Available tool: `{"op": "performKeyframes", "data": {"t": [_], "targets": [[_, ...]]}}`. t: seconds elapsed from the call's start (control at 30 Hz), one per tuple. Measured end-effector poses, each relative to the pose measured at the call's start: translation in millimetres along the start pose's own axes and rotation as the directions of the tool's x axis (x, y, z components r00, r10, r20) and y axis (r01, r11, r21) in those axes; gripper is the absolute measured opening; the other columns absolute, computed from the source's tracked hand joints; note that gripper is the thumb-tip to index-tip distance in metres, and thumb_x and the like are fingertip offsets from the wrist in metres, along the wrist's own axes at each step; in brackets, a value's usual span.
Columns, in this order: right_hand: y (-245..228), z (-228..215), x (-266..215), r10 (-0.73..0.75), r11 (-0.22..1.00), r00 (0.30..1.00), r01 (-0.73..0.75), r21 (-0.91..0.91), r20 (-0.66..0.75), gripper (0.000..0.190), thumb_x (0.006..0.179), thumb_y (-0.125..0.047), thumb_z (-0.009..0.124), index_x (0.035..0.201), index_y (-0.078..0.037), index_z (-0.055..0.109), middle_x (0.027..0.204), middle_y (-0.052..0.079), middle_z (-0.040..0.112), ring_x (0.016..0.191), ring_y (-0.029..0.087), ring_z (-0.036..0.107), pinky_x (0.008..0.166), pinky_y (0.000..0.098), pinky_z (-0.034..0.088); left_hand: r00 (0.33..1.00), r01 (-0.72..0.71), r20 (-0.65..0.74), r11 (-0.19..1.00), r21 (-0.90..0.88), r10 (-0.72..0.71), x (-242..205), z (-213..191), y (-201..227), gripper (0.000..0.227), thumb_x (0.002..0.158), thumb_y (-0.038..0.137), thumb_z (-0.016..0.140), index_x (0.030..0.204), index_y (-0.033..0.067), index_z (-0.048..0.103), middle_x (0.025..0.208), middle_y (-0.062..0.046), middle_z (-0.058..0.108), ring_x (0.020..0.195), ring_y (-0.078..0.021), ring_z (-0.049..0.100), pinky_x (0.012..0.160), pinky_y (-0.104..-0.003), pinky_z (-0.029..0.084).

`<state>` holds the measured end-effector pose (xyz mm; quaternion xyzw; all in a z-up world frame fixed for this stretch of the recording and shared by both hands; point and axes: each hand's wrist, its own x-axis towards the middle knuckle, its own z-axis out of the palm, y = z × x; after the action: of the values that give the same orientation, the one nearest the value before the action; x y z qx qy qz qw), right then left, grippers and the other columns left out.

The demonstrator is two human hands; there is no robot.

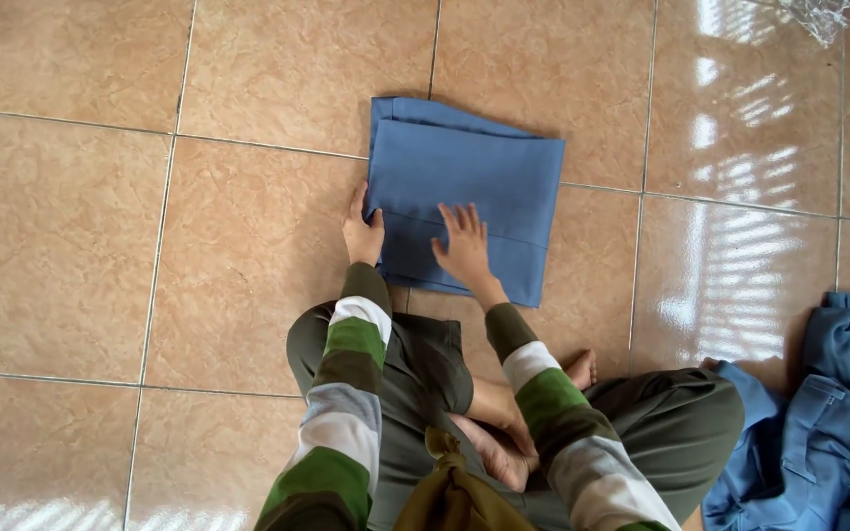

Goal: Folding blue trousers into a neat rectangular shape on the floor.

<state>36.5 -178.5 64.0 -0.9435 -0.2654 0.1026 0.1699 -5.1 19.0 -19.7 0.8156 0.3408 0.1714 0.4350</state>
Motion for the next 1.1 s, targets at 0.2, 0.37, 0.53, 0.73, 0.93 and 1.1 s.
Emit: {"op": "performKeyframes", "data": {"t": [0.2, 0.37, 0.53, 0.73, 0.93, 1.1], "targets": [[72, -37, -29, 0.181, 0.976, 0.941, -0.136, -0.168, 0.285, 0.1, 0.08, -0.038, 0.073, 0.164, -0.037, 0.018, 0.172, 0.009, 0.007, 0.156, 0.043, 0.003, 0.117, 0.0728, 0.01, 0.997, 0.062, 0.035, 0.959, 0.277, -0.075, 2, 6, -29, 0.043, 0.089, 0.044, 0.075, 0.13, 0.0398, 0.063, 0.116, 0.004, 0.067, 0.104, -0.0259, 0.067, 0.084, -0.049, 0.057], [65, -36, -24, 0.244, 0.944, 0.919, -0.153, -0.291, 0.309, 0.102, 0.082, -0.051, 0.067, 0.164, -0.04, 0.008, 0.172, 0.005, 0.004, 0.156, 0.04, 0.004, 0.117, 0.0711, 0.015, 0.994, -0.097, -0.021, 0.931, 0.353, 0.111, -6, 4, -23, 0.045, 0.088, 0.039, 0.071, 0.133, 0.0318, 0.067, 0.117, 0.0, 0.068, 0.103, -0.0274, 0.069, 0.085, -0.051, 0.056], [61, -36, -14, 0.359, 0.89, 0.876, -0.218, -0.4, 0.323, 0.099, 0.083, -0.064, 0.057, 0.164, -0.04, 0.005, 0.172, 0.005, 0.007, 0.155, 0.04, 0.007, 0.11, 0.0705, 0.031, 0.845, -0.34, -0.193, 0.78, 0.525, 0.499, -16, -16, 40, 0.058, 0.077, 0.038, 0.07, 0.134, 0.029, 0.063, 0.123, 0.004, 0.066, 0.112, -0.0184, 0.063, 0.09, -0.044, 0.046], [67, -28, -20, 0.513, 0.821, 0.809, -0.365, -0.439, 0.286, 0.106, 0.083, -0.077, 0.05, 0.165, -0.025, 0.008, 0.167, 0.022, 0.015, 0.148, 0.053, 0.02, 0.082, 0.0637, 0.056, 0.766, -0.638, 0.199, 0.68, 0.362, 0.612, -51, 20, 46, 0.064, 0.082, 0.057, 0.064, 0.14, 0.0288, 0.059, 0.139, -0.006, 0.062, 0.135, -0.0281, 0.052, 0.108, -0.048, 0.039], [100, -5, -25, 0.477, 0.816, 0.877, -0.421, -0.395, 0.05, 0.108, 0.082, -0.085, 0.049, 0.155, -0.005, 0.04, 0.115, 0.029, 0.056, 0.082, 0.038, 0.073, 0.059, 0.0438, 0.061, 0.71, -0.654, 0.637, 0.618, 0.436, 0.302, -65, 36, 45, 0.075, 0.102, 0.058, 0.046, 0.165, 0.0302, 0.017, 0.172, -0.015, 0.008, 0.159, -0.034, -0.001, 0.124, -0.059, -0.005], [119, -54, -32, 0.27, 0.957, 0.96, -0.259, -0.131, 0.071, 0.06, 0.099, -0.068, 0.048, 0.137, -0.022, 0.059, 0.124, 0.013, 0.056, 0.122, 0.039, 0.059, 0.093, 0.0556, 0.05, 0.838, -0.544, 0.354, 0.579, 0.607, 0.416, -68, 49, 54, 0.078, 0.098, 0.021, 0.062, 0.164, 0.0263, 0.021, 0.17, -0.021, 0.012, 0.158, -0.0357, 0.005, 0.122, -0.066, 0.007]]}}
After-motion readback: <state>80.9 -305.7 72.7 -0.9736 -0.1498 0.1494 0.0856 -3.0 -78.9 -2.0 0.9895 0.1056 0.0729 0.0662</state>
